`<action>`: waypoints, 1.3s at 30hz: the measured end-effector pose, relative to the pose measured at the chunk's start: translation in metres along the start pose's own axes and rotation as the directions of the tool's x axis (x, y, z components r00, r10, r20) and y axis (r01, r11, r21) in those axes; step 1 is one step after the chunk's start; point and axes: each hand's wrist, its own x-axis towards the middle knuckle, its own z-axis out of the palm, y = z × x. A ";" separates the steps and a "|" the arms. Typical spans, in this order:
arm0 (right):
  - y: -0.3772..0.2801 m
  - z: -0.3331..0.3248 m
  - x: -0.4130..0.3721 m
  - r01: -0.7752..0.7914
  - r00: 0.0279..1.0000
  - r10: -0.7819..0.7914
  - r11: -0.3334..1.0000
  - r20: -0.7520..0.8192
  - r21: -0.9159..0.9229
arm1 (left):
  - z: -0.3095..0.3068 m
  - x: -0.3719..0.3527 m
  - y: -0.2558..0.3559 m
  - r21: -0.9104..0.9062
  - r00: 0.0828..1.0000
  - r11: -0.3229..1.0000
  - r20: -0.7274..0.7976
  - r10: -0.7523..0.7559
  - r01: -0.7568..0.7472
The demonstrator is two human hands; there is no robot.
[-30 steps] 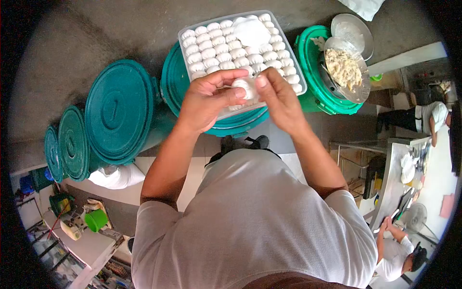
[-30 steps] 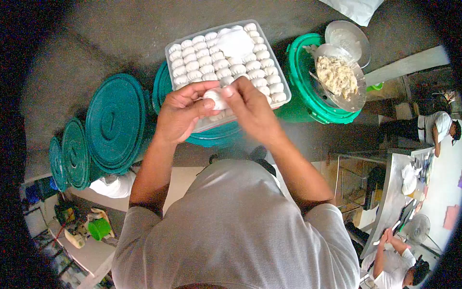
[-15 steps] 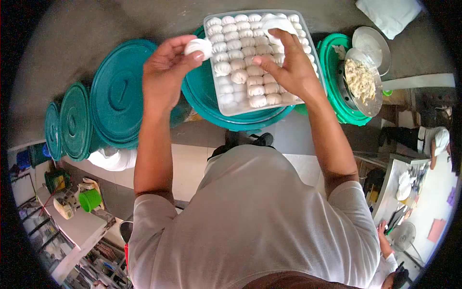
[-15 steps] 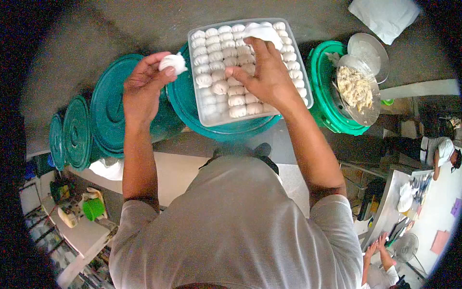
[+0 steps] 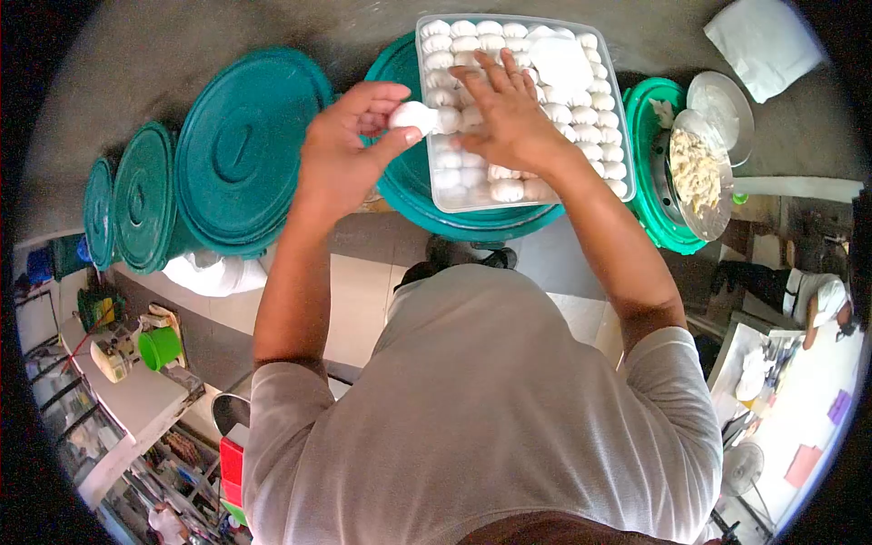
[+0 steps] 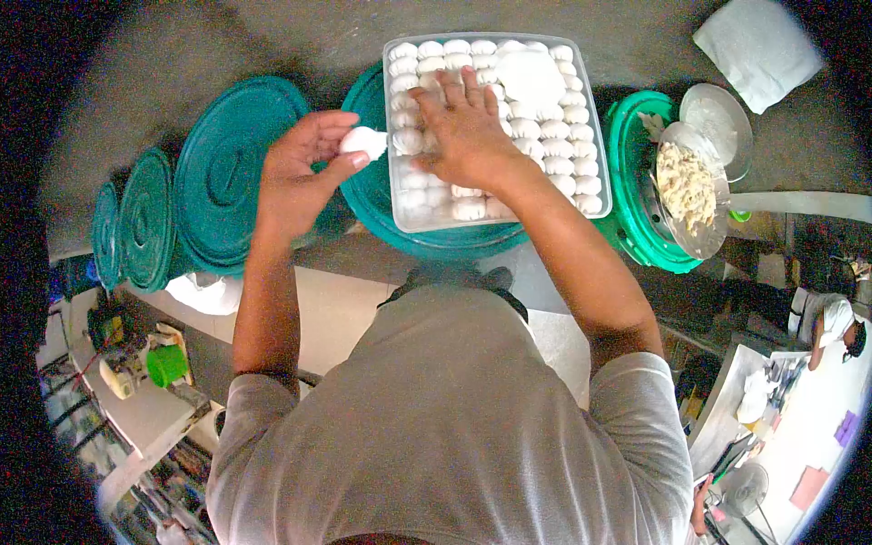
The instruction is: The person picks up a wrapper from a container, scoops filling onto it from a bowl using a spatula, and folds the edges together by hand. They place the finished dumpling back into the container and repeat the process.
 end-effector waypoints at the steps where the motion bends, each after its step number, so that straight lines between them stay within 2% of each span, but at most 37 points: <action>1: 0.004 -0.001 -0.002 -0.015 1.000 0.015 1.000 0.001 0.003 | 0.005 0.001 -0.001 0.108 0.997 0.992 0.040 0.067 -0.071; 2: 0.007 -0.002 -0.003 -0.029 1.000 0.029 1.000 0.002 0.005 | 0.010 0.002 -0.003 0.211 0.988 0.967 0.086 0.129 -0.144; 4: 0.015 0.001 -0.006 -0.015 1.000 0.015 1.000 0.000 0.015 | 0.024 0.001 -0.005 0.259 0.989 0.959 0.112 0.092 -0.118; 6: 0.018 0.003 -0.008 -0.007 1.000 0.007 1.000 -0.006 0.024 | 0.032 0.005 -0.005 0.463 0.960 0.854 0.247 0.134 -0.239; 8: 0.018 0.003 -0.011 -0.017 0.999 0.018 1.000 -0.037 0.023 | 0.039 0.007 -0.011 0.490 0.951 0.829 0.267 0.154 -0.271; 10: 0.021 0.005 -0.014 -0.031 0.999 0.033 0.999 -0.036 0.044 | 0.042 0.008 -0.011 0.665 0.937 0.667 0.312 0.159 -0.335; 14: 0.022 0.003 -0.019 -0.057 0.997 0.060 0.996 -0.043 0.065 | 0.045 0.011 -0.008 0.709 0.933 0.620 0.343 0.112 -0.335; 16: 0.023 0.009 -0.018 -0.058 0.996 0.060 0.998 -0.063 0.030 | 0.052 0.012 -0.008 0.787 0.924 0.498 0.371 0.089 -0.364; 19: 0.021 0.012 -0.017 -0.057 0.995 0.056 0.998 -0.079 -0.003 | 0.064 0.016 -0.012 0.812 0.918 0.438 0.386 0.092 -0.385; 20: 0.020 0.012 -0.017 -0.057 0.996 0.057 0.998 -0.071 0.002 | 0.063 0.017 -0.012 0.813 0.918 0.437 0.385 0.092 -0.385; 22: 0.016 0.000 -0.020 -0.052 0.997 0.054 0.998 -0.047 0.025 | 0.060 0.017 -0.012 0.744 0.912 0.557 0.406 0.064 -0.370; 23: 0.015 -0.004 -0.022 -0.052 0.998 0.053 0.998 -0.025 0.047 | 0.057 0.016 -0.009 0.745 0.912 0.556 0.405 0.064 -0.370; 26: 0.015 0.007 -0.021 -0.039 0.998 0.039 0.999 -0.045 0.008 | 0.050 0.016 0.005 0.711 0.940 0.625 0.320 0.121 -0.322; 28: 0.009 0.010 -0.017 -0.031 0.998 0.030 0.999 -0.049 -0.014 | 0.053 0.017 0.011 0.869 0.971 0.447 0.238 -0.003 -0.212; 32: 0.004 0.023 -0.005 -0.026 0.999 0.021 0.993 -0.040 -0.114 | 0.061 0.029 -0.008 0.897 0.980 0.401 0.197 0.016 -0.187; 34: 0.000 0.016 -0.007 -0.024 0.999 0.021 0.994 -0.027 -0.109 | 0.061 0.036 -0.008 0.899 0.980 0.417 0.181 -0.081 -0.132; 35: -0.001 0.012 -0.007 -0.021 1.000 0.020 0.995 -0.011 -0.100 | 0.058 0.037 -0.005 0.898 0.980 0.418 0.183 -0.075 -0.136; 36: 0.003 0.006 -0.006 -0.024 1.000 0.023 0.994 -0.014 -0.105 | 0.053 0.036 0.005 0.856 0.971 0.504 0.202 -0.131 -0.110; 37: 0.011 -0.001 -0.006 0.004 0.999 -0.006 0.999 -0.046 -0.034 | 0.047 0.036 0.010 0.807 0.956 0.586 0.228 -0.185 -0.079; 38: 0.022 -0.008 -0.007 0.033 0.996 -0.030 0.999 -0.080 0.034 | 0.040 0.036 0.006 0.803 0.955 0.590 0.237 -0.178 -0.089; 39: 0.045 -0.010 -0.002 0.060 0.988 -0.057 0.998 -0.146 0.018 | 0.030 0.037 0.001 0.759 0.968 0.635 0.242 -0.070 -0.144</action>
